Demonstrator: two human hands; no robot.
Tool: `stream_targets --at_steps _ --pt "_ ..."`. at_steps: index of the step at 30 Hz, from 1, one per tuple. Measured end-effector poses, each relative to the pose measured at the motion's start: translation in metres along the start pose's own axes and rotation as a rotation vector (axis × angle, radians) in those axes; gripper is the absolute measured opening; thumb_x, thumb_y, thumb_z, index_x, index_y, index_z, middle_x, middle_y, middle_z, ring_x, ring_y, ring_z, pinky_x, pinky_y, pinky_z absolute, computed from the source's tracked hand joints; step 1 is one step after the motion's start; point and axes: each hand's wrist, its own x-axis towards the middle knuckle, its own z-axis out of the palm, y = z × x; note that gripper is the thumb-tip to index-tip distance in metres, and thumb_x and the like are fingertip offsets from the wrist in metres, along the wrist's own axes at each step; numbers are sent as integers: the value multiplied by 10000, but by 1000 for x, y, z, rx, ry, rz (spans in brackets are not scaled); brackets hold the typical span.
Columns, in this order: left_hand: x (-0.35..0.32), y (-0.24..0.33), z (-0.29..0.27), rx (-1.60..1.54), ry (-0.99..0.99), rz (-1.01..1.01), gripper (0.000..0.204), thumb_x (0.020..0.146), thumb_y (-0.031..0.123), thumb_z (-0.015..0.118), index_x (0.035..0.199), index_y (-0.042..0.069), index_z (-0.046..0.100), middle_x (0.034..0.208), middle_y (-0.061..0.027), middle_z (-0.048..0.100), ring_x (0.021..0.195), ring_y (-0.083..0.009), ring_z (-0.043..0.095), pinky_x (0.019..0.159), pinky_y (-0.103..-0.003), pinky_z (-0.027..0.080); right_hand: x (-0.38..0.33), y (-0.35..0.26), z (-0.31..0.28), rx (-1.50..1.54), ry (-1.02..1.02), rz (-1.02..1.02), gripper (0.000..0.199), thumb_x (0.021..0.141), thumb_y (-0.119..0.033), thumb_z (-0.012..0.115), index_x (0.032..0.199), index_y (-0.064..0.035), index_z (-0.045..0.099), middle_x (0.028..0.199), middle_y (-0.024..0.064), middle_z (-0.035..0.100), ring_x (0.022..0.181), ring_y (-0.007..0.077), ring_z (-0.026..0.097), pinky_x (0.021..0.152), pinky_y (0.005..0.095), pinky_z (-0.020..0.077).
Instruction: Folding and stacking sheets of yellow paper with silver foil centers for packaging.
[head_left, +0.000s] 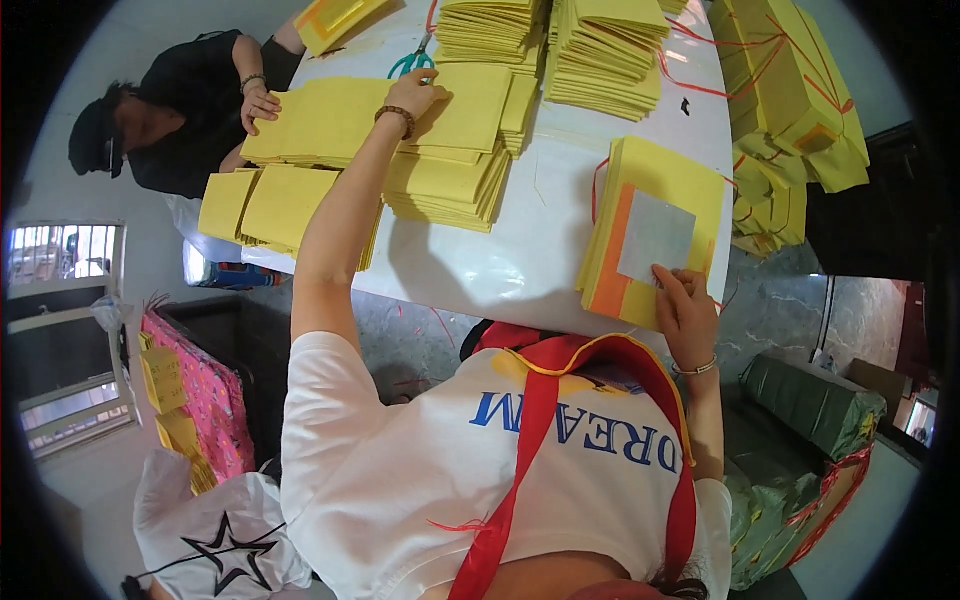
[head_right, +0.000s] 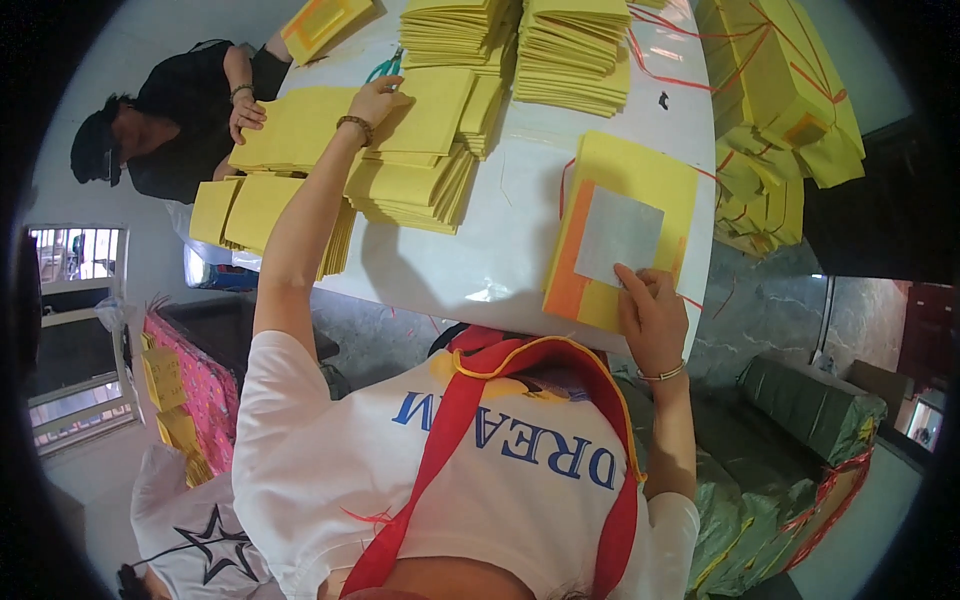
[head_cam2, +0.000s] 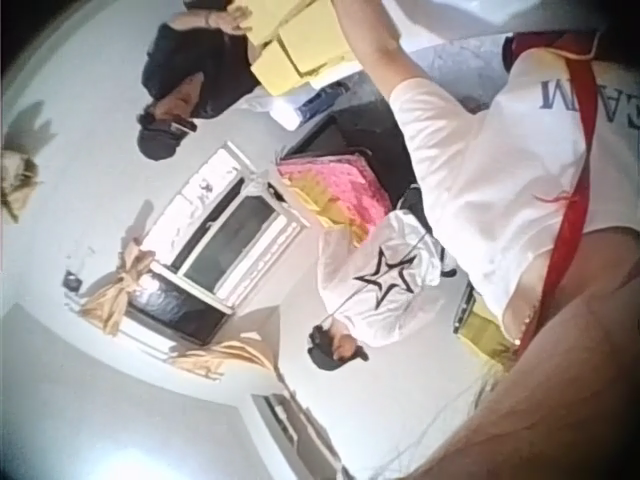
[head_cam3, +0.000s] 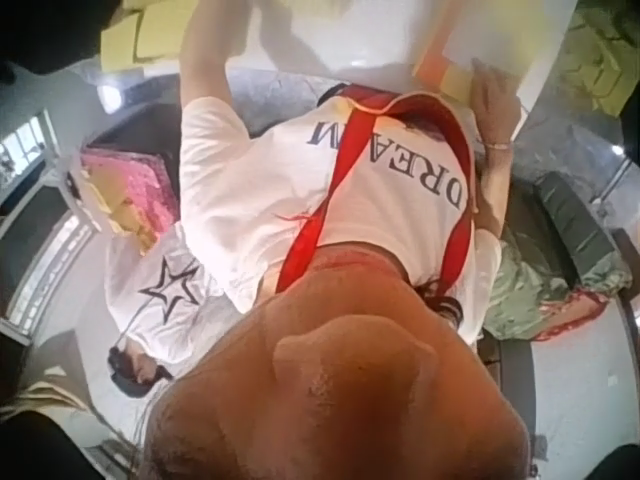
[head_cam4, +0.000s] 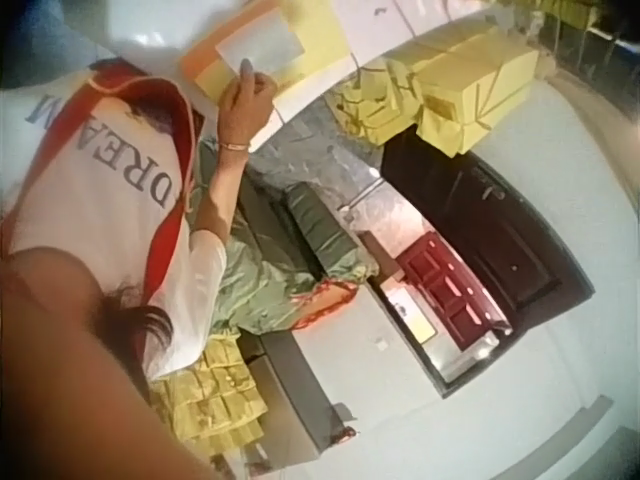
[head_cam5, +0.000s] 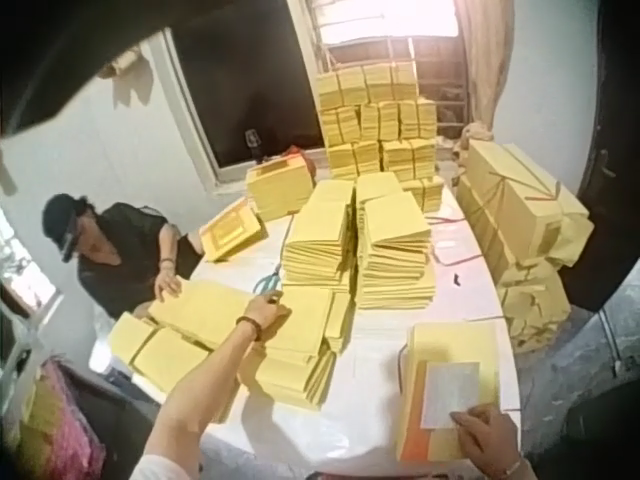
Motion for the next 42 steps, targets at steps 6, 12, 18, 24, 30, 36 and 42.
stream_targets --at_steps 6,12,18,24,30,36,42 --pt "7 -14 3 -142 -3 97 551 681 140 700 1204 80 537 964 -107 602 825 -178 582 717 -286 469 -3 3 1 44 3 35 323 770 -85 610 1088 -138 621 947 80 547 733 226 557 628 331 429" --pt "7 -21 -1 -304 -80 70 537 671 117 695 1182 62 539 896 -82 589 806 -184 570 733 -289 464 -4 6 0 63 -17 43 344 758 -89 620 1098 -141 614 947 85 546 746 240 556 625 342 429" --pt "3 -21 10 -255 -16 126 468 719 84 650 1172 63 535 840 -43 563 763 -147 538 683 -266 445 -3 6 -2 12 -51 14 333 767 -97 606 1097 -144 612 948 98 544 746 249 557 622 350 439" --pt "-7 -19 13 -231 113 115 432 730 139 639 1150 74 564 968 -108 612 892 -190 568 789 -289 448 4 1 -6 -118 -101 -113 348 793 -89 563 1134 -150 597 925 99 526 729 234 579 601 325 470" --pt "-29 5 4 75 259 12 435 746 368 592 1159 232 562 1260 -88 490 1109 -274 496 906 -415 406 -1 7 -2 -116 -74 -150 332 779 -108 586 1104 -169 602 884 88 523 716 238 565 561 346 458" --pt "-17 -19 -21 -149 439 -15 542 748 347 592 1242 161 466 1044 -113 618 922 -306 592 814 -426 449 -2 6 -5 -143 -69 -191 326 784 -119 582 1104 -173 598 875 82 524 704 231 565 547 346 455" --pt "-105 122 -4 -180 213 582 316 803 140 556 1106 53 574 881 -95 627 701 -188 602 653 -319 483 0 9 3 -151 -35 -130 326 770 -131 573 1088 -193 604 842 68 511 678 221 561 533 348 453"
